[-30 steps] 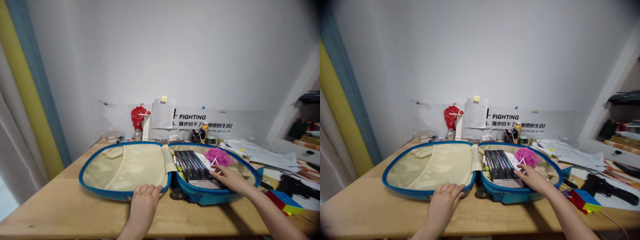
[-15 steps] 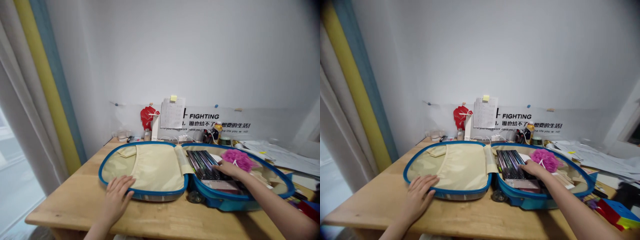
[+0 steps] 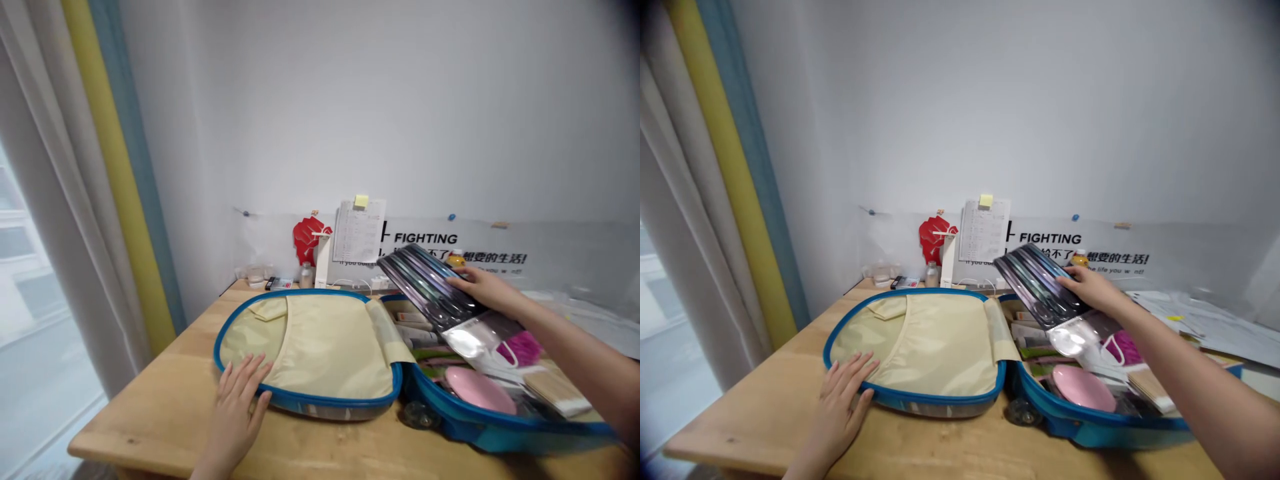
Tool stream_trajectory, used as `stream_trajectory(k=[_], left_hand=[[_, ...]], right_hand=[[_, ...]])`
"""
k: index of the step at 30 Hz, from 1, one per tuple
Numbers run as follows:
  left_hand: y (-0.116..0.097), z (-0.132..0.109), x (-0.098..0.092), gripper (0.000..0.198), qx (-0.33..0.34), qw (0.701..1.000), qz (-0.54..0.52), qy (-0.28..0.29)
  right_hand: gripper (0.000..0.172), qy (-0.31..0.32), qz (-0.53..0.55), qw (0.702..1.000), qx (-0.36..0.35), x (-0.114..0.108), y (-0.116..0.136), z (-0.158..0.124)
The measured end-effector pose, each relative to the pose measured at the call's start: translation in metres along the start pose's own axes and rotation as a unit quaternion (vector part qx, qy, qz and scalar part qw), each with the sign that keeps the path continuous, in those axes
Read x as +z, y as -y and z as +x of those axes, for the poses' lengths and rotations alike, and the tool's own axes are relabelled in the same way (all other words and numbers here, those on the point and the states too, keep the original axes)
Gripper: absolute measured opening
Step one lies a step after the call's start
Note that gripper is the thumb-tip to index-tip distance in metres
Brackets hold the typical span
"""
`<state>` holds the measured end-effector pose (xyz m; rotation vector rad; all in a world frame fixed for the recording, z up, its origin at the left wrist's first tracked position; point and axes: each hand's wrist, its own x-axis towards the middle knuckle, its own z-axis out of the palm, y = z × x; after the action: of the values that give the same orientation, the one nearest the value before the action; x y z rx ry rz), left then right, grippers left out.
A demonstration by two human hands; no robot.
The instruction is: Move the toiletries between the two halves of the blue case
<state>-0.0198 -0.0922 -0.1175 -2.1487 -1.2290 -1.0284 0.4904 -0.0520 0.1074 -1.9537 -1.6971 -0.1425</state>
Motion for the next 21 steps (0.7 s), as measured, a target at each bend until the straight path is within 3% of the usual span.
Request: stream_trajectory(k=[4, 8, 11, 16, 21], left_hand=[[0.003, -0.003, 0.002, 0.037, 0.000, 1.000, 0.010, 0.009], [0.004, -0.005, 0.002, 0.037, 0.004, 1.000, 0.020, 0.011], [0.003, -0.004, 0.001, 0.037, 0.015, 0.999, 0.028, 0.003], [0.002, 0.000, -0.001, 0.037, 0.015, 1.000, 0.019, -0.011], [0.005, 0.002, 0.001, 0.035, 0.037, 0.998, 0.030, -0.040]], right_hand=[[0.050, 0.089, 0.076, 0.989, -0.090, 0.024, 0.085, 0.017], [0.042, 0.187, 0.099, 0.959, -0.187, 0.086, 0.169, 0.024], [0.039, 0.253, 0.096, 0.930, -0.248, 0.137, 0.214, 0.025], [0.038, 0.298, 0.052, 0.901, -0.310, 0.196, 0.250, 0.027], [0.036, 0.273, -0.014, 0.911, -0.309, 0.230, 0.257, 0.020]])
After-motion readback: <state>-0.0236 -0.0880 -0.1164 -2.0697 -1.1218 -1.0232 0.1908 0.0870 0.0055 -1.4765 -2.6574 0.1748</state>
